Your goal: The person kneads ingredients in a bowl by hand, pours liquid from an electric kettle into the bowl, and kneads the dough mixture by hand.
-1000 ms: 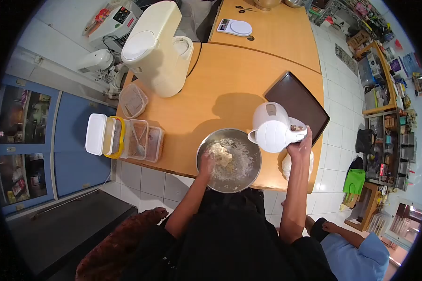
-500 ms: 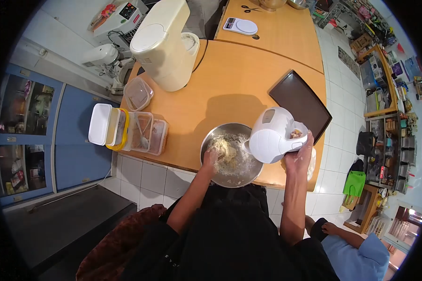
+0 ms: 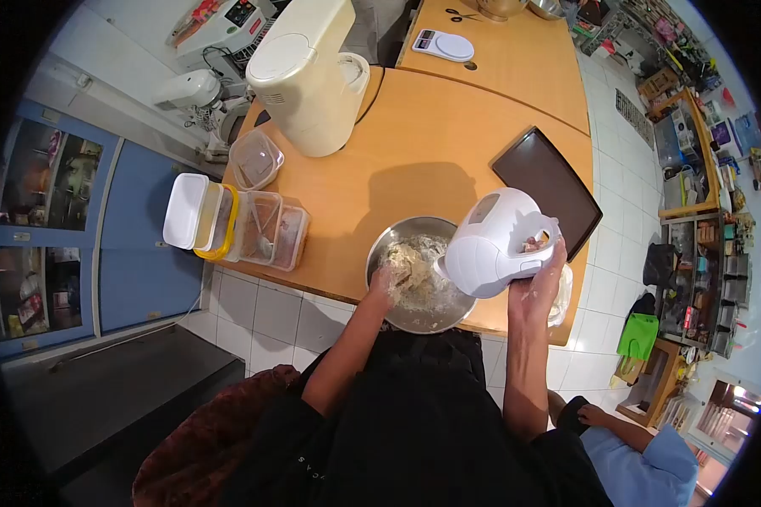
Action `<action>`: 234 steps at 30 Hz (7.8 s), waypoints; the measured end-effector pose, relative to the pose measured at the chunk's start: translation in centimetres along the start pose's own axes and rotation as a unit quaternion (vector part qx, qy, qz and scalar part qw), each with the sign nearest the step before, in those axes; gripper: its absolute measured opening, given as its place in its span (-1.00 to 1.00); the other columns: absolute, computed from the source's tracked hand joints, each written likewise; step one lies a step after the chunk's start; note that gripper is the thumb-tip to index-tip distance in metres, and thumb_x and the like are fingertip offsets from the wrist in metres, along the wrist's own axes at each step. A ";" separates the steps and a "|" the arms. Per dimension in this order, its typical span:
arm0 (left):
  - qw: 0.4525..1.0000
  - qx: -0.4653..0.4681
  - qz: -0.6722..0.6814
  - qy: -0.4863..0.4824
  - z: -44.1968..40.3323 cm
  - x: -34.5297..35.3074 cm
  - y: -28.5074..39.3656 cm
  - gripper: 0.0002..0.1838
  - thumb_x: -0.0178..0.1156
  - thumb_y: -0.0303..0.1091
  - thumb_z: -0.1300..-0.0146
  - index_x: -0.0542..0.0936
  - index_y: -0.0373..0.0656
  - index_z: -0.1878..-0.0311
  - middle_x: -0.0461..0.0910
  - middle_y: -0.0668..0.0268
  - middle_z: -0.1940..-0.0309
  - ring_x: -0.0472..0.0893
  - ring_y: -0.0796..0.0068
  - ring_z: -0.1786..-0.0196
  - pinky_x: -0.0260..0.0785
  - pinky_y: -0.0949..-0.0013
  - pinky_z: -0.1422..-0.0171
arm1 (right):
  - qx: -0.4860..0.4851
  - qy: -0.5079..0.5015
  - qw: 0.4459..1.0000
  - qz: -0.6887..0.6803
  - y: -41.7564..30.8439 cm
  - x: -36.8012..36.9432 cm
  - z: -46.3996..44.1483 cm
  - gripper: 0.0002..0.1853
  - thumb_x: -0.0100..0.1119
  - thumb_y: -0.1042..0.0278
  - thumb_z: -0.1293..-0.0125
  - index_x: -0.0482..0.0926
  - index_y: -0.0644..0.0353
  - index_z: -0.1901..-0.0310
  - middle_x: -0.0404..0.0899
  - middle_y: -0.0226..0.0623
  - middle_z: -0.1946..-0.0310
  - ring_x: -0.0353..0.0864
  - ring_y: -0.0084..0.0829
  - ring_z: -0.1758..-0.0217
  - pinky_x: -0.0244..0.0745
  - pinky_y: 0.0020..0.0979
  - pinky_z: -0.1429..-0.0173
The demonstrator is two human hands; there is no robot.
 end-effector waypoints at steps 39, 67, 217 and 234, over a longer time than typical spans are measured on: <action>0.995 0.031 -0.099 -0.014 3.2 2.5 1.5 -0.63 0.06 -0.25 -0.39 0.51 -0.15 -0.20 0.63 0.29 0.08 0.64 0.34 0.07 0.55 0.16 0.00 | 0.004 0.010 1.000 0.012 2.4 2.1 3.2 -0.57 -0.02 -0.07 -0.51 0.43 0.21 0.02 0.41 -0.41 0.26 0.45 -0.53 0.16 0.45 -0.35 -0.01; 0.841 0.256 -0.468 0.092 3.2 2.3 6.0 -0.62 0.23 -0.50 -0.10 0.60 -0.27 -0.04 0.71 0.09 0.22 0.68 0.22 0.18 0.48 0.25 0.00 | 0.013 0.036 0.999 0.013 1.9 1.7 2.6 -0.55 0.00 -0.11 -0.49 0.43 0.20 0.00 0.42 -0.39 0.29 0.45 -0.51 0.17 0.43 -0.36 -0.01; 0.374 0.273 -0.881 -0.101 3.4 14.2 0.2 -0.62 -0.01 -0.33 -0.32 0.67 0.17 -0.12 0.66 0.18 -0.01 0.69 0.05 0.07 0.53 0.04 -0.05 | -0.255 -0.109 0.725 0.630 15.1 -8.5 -5.6 -0.91 0.00 0.40 -0.40 0.44 0.20 0.15 0.55 -0.03 0.22 0.62 0.15 0.25 0.52 0.05 0.18; 0.493 0.330 -0.784 -0.181 9.9 11.7 -0.4 -0.25 0.20 -0.69 0.07 0.45 -0.14 -0.32 0.39 -0.19 -0.25 0.44 -0.12 -0.29 0.41 0.09 -0.29 | -0.232 -0.087 0.710 0.660 15.3 -8.5 -5.4 -0.92 0.01 0.40 -0.40 0.45 0.18 0.16 0.55 -0.08 0.22 0.63 0.09 0.27 0.55 0.01 0.20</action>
Point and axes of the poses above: each hand's wrist, its own z-axis away from the middle knuckle, its own x-axis out of the palm, y = z × x, the point moved 10 cm from there along -z, towards the middle knuckle
